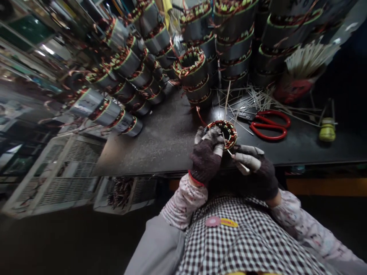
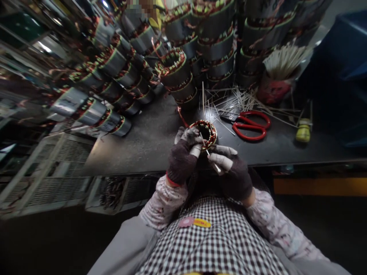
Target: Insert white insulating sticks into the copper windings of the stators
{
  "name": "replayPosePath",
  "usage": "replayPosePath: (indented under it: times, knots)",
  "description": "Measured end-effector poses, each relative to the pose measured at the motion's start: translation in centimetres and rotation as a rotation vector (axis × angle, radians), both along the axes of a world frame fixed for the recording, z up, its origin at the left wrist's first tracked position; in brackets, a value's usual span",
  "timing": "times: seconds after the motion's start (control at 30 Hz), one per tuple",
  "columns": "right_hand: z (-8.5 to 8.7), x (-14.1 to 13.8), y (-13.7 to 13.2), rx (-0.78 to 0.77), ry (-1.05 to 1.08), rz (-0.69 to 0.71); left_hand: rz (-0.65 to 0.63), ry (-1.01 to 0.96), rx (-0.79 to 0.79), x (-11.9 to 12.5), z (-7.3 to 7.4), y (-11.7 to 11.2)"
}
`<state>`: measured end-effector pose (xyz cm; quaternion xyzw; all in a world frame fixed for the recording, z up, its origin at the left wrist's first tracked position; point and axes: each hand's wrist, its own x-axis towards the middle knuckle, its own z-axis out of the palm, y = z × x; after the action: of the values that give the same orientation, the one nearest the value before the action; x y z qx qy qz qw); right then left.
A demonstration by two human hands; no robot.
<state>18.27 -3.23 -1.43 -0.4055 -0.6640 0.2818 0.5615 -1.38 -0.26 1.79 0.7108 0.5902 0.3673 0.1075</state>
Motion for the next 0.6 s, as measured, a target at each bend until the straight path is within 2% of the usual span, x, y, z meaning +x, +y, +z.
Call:
replayPosePath:
  times: [0.1,0.17,0.23,0.3,0.4,0.53,0.6]
  knots:
    - [1.8,0.2,0.0,-0.164,0.149,0.005,-0.011,-0.304,0.003,0.1,-1.4,-0.6]
    - [3.0,0.2,0.5,-0.303,0.204,0.068,-0.060,-0.335,0.032,0.1,-1.6,-0.8]
    - [4.0,0.2,1.0,-0.359,0.163,0.133,-0.105,-0.285,0.083,-0.1,-1.3,-0.8]
    - [4.8,0.2,1.4,-0.342,0.073,0.153,-0.136,-0.253,0.116,-0.2,-0.9,-0.6]
    - [5.3,0.1,1.8,-0.272,-0.038,0.110,-0.146,-0.261,0.116,-0.3,-0.7,-0.3]
    - [4.4,-0.4,2.9,-0.259,-0.196,0.086,-0.117,-0.218,0.072,-0.5,-0.7,-0.1]
    - [3.9,-0.7,3.2,-0.231,-0.256,0.068,-0.149,-0.228,0.053,-0.9,-0.6,-0.1]
